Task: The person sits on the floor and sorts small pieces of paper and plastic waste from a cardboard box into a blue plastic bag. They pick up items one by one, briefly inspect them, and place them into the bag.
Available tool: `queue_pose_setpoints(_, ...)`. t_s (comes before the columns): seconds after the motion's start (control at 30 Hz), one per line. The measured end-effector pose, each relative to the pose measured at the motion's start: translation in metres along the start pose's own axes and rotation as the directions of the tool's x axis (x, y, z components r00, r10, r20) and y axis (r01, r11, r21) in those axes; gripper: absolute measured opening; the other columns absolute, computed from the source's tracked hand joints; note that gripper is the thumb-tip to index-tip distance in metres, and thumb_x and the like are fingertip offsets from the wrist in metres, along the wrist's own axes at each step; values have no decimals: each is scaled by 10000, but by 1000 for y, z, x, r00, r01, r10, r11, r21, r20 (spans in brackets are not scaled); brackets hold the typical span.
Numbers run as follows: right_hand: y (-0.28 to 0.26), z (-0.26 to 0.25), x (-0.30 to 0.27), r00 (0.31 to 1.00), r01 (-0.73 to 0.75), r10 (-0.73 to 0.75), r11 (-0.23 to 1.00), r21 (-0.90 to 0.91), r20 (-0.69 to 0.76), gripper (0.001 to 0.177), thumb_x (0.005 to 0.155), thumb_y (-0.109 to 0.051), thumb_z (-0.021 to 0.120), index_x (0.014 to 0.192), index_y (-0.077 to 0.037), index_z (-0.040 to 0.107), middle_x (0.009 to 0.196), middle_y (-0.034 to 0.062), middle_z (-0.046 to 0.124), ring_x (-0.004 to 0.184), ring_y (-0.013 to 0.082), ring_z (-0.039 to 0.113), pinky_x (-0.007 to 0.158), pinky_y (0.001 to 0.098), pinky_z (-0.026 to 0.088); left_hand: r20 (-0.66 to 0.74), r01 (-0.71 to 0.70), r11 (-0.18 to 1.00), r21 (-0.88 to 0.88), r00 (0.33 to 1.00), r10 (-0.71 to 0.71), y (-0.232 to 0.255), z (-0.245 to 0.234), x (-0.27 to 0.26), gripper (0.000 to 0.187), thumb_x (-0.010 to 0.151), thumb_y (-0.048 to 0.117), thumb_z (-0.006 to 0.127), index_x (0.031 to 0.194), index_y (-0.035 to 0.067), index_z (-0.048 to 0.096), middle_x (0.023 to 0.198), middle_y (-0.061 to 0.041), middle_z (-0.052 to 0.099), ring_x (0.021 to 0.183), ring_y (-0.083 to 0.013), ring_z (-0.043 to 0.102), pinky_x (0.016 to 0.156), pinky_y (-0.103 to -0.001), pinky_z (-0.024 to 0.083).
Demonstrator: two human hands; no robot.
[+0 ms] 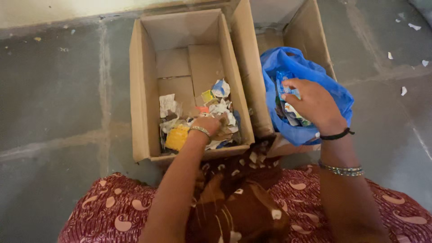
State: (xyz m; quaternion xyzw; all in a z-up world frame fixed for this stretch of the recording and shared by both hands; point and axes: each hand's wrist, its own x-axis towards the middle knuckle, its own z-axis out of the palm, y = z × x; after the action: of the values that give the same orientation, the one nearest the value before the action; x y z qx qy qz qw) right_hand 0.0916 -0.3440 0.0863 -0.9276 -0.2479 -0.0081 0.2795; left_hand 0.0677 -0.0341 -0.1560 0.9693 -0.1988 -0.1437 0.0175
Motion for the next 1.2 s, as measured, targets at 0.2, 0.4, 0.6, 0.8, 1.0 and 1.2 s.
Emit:
queue_pose_setpoints(0.2,-47,30,0,992,122,-123,986,113,2,322,952,-238,682,1228,-74,680,1169,130,729,994,283,718,884,379,564,-136,133,905,-405,970,-203,-17,-93,-63,217,908,185,609,1042,123,768,996,-199,729,949,-388,688,851,-501,544)
queue_pose_setpoints(0.4,-88,69,-2,989,56,-121,841,539,86,374,935,-142,666,1284,-25,596,1080,129,718,925,206,724,789,328,587,-586,-300,675,-674,774,-240,16,-152,-130,267,902,51,591,1136,95,711,937,-167,735,843,-316,740,759,-410,585)
queue_pose_setpoints(0.6,-44,55,1,977,-56,-46,883,466,206,308,964,-94,635,1269,-49,650,1009,52,717,811,146,696,736,287,582,-550,-324,549,-770,773,-316,4,-138,-128,268,896,104,595,1146,103,692,1005,-132,749,859,-286,763,761,-384,611)
queue_pose_setpoints(0.8,69,-18,-8,956,-294,263,876,381,134,435,1023,-139,645,1451,-83,593,1094,115,691,931,165,658,813,300,550,-150,303,821,-484,896,-418,-81,-74,-118,241,881,226,651,1072,119,752,1065,-220,717,1014,-398,679,925,-491,538)
queue_pose_setpoints(1.0,124,-13,-21,955,-276,295,916,-292,23,677,832,-201,845,1447,-69,593,1213,193,678,1070,293,628,888,420,495,121,319,936,-147,945,-303,-98,-10,-52,310,864,188,679,1165,125,717,1267,-193,661,1183,-361,635,1021,-539,480)
queue_pose_setpoints(1.2,69,4,-6,971,-241,239,966,97,32,525,907,-297,751,1382,-101,644,1180,124,719,1070,248,684,923,363,528,230,329,918,-222,933,-278,-95,35,-36,374,915,217,684,1289,219,656,1377,-179,570,1253,-391,558,1041,-555,435)
